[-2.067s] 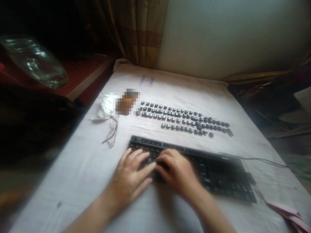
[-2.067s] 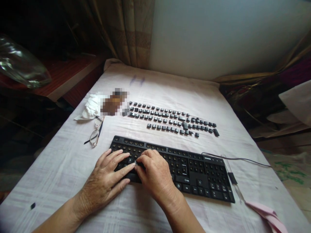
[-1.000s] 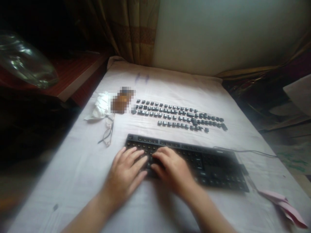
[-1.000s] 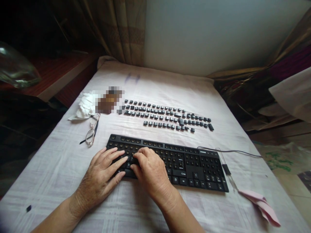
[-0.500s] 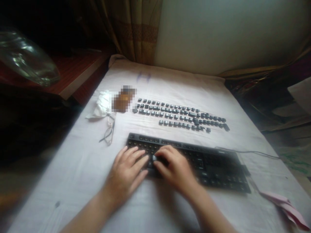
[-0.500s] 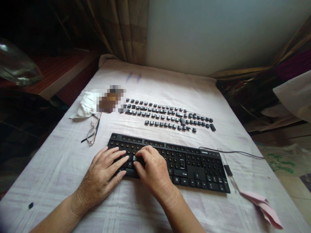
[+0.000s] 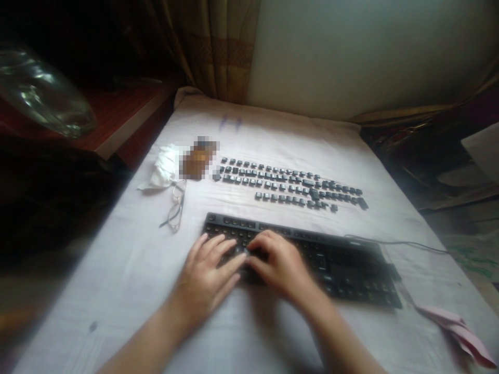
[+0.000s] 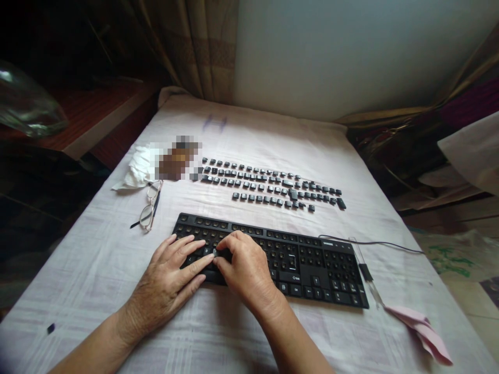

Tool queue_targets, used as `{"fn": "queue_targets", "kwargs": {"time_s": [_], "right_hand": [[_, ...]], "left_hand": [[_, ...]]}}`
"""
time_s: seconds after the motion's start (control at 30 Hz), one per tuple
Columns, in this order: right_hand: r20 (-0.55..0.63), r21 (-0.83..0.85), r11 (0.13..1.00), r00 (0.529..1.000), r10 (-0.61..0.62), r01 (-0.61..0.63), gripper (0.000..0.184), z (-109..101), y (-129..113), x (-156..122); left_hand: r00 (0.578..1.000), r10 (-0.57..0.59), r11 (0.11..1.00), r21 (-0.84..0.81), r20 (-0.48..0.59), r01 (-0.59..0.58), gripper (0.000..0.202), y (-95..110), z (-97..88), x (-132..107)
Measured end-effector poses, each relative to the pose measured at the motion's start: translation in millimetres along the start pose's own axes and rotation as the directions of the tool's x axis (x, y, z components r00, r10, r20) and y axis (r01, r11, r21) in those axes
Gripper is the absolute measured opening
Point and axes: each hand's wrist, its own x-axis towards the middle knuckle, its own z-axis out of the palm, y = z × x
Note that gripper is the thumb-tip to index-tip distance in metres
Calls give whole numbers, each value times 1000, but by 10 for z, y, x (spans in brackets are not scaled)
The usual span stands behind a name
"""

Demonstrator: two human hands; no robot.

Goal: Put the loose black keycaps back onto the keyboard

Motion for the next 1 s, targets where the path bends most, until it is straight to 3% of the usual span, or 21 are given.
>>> {"fn": "queue_targets", "kwargs": {"time_s": [0.5,1.0], "right_hand": [[-17,121,990,997,-72,74,15,8,107,-7],[-57,62,997,997,-51,55,15,79,96,-9]], "left_hand": [[999,36,997,63,0,-35,31,23,-22,29],[1000,20,998,67,7,-20,31,28,21,23]]}}
